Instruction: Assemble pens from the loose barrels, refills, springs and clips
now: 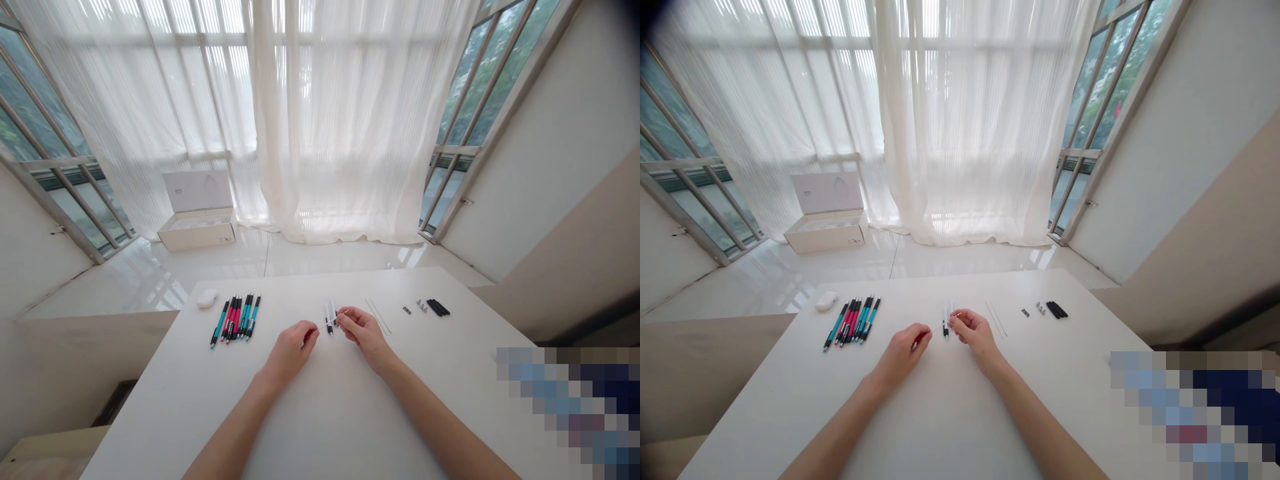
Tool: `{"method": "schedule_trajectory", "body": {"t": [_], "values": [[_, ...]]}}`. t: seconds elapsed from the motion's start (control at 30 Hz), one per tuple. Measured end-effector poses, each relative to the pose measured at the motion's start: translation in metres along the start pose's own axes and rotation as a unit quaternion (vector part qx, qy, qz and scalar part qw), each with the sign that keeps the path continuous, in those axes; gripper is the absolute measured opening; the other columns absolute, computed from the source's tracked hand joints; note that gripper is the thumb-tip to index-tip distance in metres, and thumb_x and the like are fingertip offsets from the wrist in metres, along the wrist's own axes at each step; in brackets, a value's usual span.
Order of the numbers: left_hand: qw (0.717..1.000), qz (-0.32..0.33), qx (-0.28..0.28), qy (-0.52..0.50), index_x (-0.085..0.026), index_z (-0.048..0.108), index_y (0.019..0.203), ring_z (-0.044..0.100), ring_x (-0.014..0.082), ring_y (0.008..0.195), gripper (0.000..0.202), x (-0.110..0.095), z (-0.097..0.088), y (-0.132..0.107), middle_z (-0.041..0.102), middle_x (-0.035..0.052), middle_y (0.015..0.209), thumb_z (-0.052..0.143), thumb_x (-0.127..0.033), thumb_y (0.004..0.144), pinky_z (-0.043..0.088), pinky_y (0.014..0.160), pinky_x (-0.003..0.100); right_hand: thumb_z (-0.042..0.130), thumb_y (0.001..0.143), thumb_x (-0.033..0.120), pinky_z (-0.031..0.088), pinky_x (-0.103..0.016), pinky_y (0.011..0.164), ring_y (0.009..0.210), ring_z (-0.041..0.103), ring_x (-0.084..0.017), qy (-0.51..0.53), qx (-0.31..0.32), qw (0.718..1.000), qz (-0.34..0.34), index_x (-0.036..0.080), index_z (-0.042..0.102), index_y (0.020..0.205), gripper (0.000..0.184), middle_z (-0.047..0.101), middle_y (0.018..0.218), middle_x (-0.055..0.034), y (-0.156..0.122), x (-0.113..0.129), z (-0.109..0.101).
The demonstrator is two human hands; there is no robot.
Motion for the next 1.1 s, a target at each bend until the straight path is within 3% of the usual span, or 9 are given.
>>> {"method": "schedule_trajectory", "body": {"t": [0.3, 0.63, 0.77, 0.93, 1.1], "values": [[1.000, 0.010, 0.004, 0.001, -0.020, 0.057, 0.091, 0.058, 0.0131, 0.071, 0.016, -0.001, -0.001, -0.001, 0.064, 0.0021, 0.085, 0.043, -0.027, 0.094, 0.046, 0.066, 0.023, 0.073, 0.065, 0.051, 0.027, -0.024, 0.047, 0.055, 0.045, -0.011, -0.031, 0.029, 0.999, -0.005, 0.018, 0.066, 0.075, 0.035, 0.066, 0.068, -0.0031, 0.004, -0.010, -0.002], [0.999, 0.022, 0.027, 0.019, -0.021, 0.056, 0.094, 0.060, 0.0138, 0.075, 0.015, -0.002, 0.001, -0.001, 0.066, 0.0023, 0.089, 0.043, -0.028, 0.094, 0.047, 0.068, 0.023, 0.073, 0.067, 0.052, 0.029, -0.024, 0.050, 0.060, 0.045, -0.012, 0.002, 0.035, 0.999, 0.011, 0.018, 0.067, 0.085, 0.038, 0.065, 0.074, -0.0035, 0.000, -0.008, -0.002], [0.998, 0.041, 0.034, 0.031, -0.021, 0.056, 0.098, 0.062, 0.0144, 0.078, 0.015, -0.003, 0.001, -0.002, 0.067, 0.0033, 0.092, 0.043, -0.027, 0.094, 0.047, 0.070, 0.023, 0.073, 0.068, 0.050, 0.027, -0.023, 0.049, 0.060, 0.043, -0.011, 0.027, 0.017, 0.999, -0.011, 0.019, 0.066, 0.081, 0.035, 0.060, 0.073, -0.0016, 0.002, -0.004, -0.007], [0.997, 0.049, 0.039, 0.049, -0.021, 0.056, 0.094, 0.062, 0.0144, 0.078, 0.017, -0.002, 0.001, -0.001, 0.067, 0.0032, 0.090, 0.040, -0.027, 0.095, 0.047, 0.070, 0.023, 0.072, 0.070, 0.050, 0.026, -0.022, 0.047, 0.063, 0.043, -0.011, 0.056, -0.006, 0.998, -0.020, 0.019, 0.064, 0.082, 0.034, 0.063, 0.086, -0.0049, 0.004, 0.001, -0.010], [0.997, 0.042, 0.015, 0.060, -0.021, 0.056, 0.096, 0.063, 0.0144, 0.077, 0.020, 0.000, 0.001, 0.000, 0.067, 0.0032, 0.092, 0.037, -0.029, 0.097, 0.046, 0.069, 0.023, 0.075, 0.067, 0.050, 0.025, -0.023, 0.045, 0.055, 0.039, -0.009, 0.053, -0.016, 0.998, -0.007, 0.018, 0.065, 0.084, 0.038, 0.061, 0.075, -0.0027, 0.006, -0.002, -0.013]]}}
Point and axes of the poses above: each hand's wrist, its own y-axis towards the middle knuckle, its own z-axis out of the palm, x = y × z, the point moved 1 cm from there along y, towards the middle knuckle
